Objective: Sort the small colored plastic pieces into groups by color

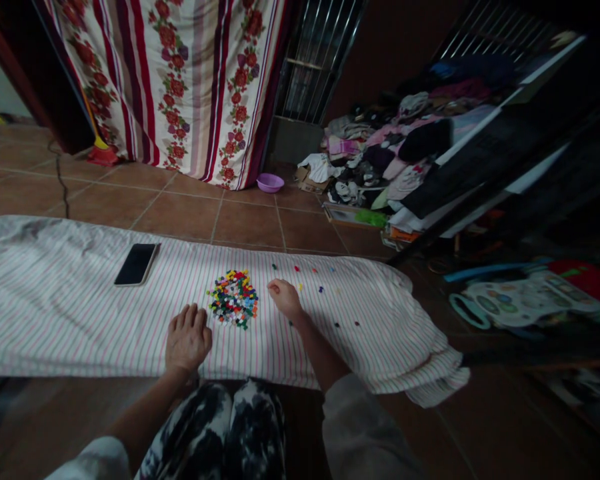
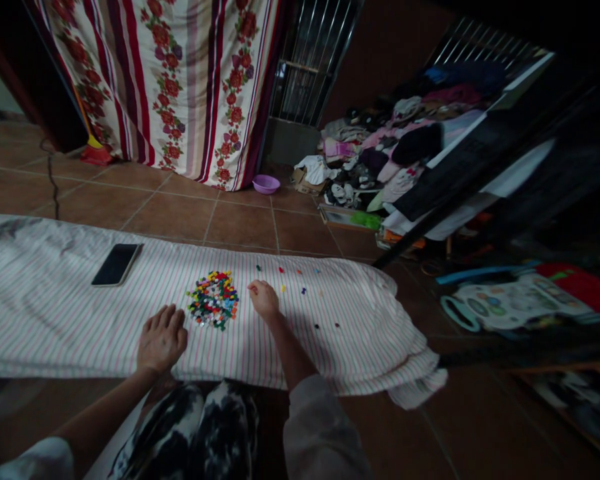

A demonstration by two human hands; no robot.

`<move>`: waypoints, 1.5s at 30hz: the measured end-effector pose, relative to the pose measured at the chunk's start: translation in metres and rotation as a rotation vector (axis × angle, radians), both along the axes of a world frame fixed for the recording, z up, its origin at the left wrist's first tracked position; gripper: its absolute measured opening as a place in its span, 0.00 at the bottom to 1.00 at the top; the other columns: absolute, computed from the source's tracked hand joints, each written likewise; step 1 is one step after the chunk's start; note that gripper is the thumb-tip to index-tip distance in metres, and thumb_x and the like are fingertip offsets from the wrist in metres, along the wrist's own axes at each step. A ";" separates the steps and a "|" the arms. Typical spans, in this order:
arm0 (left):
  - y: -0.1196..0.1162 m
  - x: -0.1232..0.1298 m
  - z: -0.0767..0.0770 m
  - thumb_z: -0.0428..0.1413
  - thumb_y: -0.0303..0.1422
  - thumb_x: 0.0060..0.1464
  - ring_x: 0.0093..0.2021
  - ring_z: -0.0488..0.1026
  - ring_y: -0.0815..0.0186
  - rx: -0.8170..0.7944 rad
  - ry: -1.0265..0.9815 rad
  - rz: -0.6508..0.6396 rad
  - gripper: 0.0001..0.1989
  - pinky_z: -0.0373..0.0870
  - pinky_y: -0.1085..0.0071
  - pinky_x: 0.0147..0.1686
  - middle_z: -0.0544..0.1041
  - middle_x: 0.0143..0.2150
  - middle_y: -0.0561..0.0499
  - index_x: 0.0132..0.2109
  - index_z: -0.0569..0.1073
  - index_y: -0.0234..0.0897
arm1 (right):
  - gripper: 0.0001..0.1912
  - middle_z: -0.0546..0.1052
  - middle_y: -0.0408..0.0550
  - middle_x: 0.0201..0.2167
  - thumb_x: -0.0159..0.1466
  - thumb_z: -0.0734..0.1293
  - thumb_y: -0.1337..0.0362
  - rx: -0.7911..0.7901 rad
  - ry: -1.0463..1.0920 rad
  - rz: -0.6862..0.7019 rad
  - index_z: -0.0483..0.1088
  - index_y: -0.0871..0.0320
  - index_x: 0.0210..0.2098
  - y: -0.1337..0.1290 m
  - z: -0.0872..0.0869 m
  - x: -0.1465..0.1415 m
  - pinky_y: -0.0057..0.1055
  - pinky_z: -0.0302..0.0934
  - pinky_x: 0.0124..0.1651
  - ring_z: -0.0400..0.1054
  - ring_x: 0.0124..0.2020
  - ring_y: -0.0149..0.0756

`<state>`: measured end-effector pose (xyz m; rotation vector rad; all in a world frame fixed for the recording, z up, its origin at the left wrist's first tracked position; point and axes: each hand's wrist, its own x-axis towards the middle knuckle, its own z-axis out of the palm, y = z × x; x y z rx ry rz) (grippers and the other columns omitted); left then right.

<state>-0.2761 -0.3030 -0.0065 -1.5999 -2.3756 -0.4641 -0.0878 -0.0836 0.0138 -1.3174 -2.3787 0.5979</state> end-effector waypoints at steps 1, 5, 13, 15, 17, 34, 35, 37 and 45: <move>0.000 0.000 0.000 0.46 0.31 0.55 0.60 0.63 0.52 0.002 0.001 0.001 0.19 0.59 0.55 0.55 0.71 0.57 0.38 0.52 0.71 0.33 | 0.09 0.76 0.45 0.34 0.59 0.62 0.71 -0.008 0.000 0.025 0.74 0.57 0.36 -0.006 -0.001 -0.001 0.25 0.59 0.41 0.68 0.35 0.31; -0.001 0.000 0.000 0.45 0.31 0.55 0.59 0.63 0.52 0.012 0.033 0.000 0.19 0.59 0.56 0.55 0.71 0.57 0.38 0.51 0.71 0.33 | 0.09 0.75 0.43 0.32 0.59 0.62 0.70 -0.015 -0.004 0.091 0.73 0.57 0.35 -0.025 -0.006 -0.003 0.24 0.58 0.39 0.68 0.34 0.31; -0.001 0.000 0.001 0.45 0.31 0.56 0.58 0.64 0.52 0.006 0.067 -0.014 0.18 0.59 0.56 0.54 0.71 0.56 0.38 0.50 0.71 0.32 | 0.06 0.73 0.44 0.31 0.59 0.64 0.71 -0.017 0.023 0.209 0.72 0.57 0.34 -0.050 -0.016 -0.003 0.24 0.58 0.40 0.67 0.34 0.31; 0.000 0.000 0.001 0.45 0.30 0.56 0.58 0.64 0.52 0.007 0.069 -0.015 0.18 0.59 0.57 0.53 0.72 0.55 0.38 0.50 0.71 0.32 | 0.05 0.73 0.44 0.31 0.59 0.65 0.71 -0.014 0.025 0.225 0.72 0.57 0.33 -0.055 -0.019 -0.002 0.24 0.58 0.39 0.67 0.34 0.31; -0.001 0.000 0.001 0.45 0.31 0.56 0.58 0.64 0.52 0.013 0.070 -0.013 0.17 0.59 0.56 0.53 0.72 0.55 0.39 0.50 0.71 0.32 | 0.05 0.72 0.43 0.30 0.59 0.65 0.71 0.000 0.028 0.236 0.71 0.57 0.33 -0.059 -0.022 -0.001 0.24 0.57 0.39 0.67 0.34 0.31; -0.001 -0.001 -0.003 0.46 0.32 0.55 0.58 0.65 0.52 0.018 0.102 -0.011 0.18 0.60 0.57 0.53 0.72 0.55 0.38 0.51 0.71 0.32 | 0.09 0.74 0.45 0.33 0.60 0.63 0.72 0.058 0.197 0.229 0.72 0.56 0.37 -0.064 -0.030 0.011 0.27 0.61 0.41 0.68 0.36 0.32; -0.002 -0.001 -0.002 0.46 0.32 0.55 0.58 0.65 0.52 0.018 0.108 -0.014 0.18 0.61 0.57 0.52 0.72 0.55 0.38 0.51 0.71 0.32 | 0.09 0.74 0.45 0.33 0.60 0.63 0.71 0.055 0.220 0.215 0.73 0.56 0.37 -0.060 -0.030 0.013 0.27 0.62 0.41 0.68 0.36 0.32; -0.002 -0.001 -0.002 0.46 0.32 0.55 0.57 0.65 0.52 0.016 0.118 -0.016 0.18 0.61 0.57 0.52 0.72 0.55 0.38 0.51 0.71 0.32 | 0.09 0.74 0.45 0.32 0.60 0.63 0.71 0.056 0.257 0.169 0.74 0.55 0.36 -0.049 -0.029 0.019 0.27 0.63 0.40 0.69 0.36 0.32; -0.002 0.000 0.001 0.46 0.31 0.55 0.57 0.66 0.53 0.012 0.141 -0.014 0.17 0.62 0.57 0.52 0.73 0.54 0.39 0.50 0.71 0.33 | 0.08 0.75 0.46 0.33 0.58 0.63 0.69 0.054 0.376 -0.058 0.74 0.57 0.35 0.001 -0.025 0.048 0.27 0.65 0.39 0.71 0.32 0.31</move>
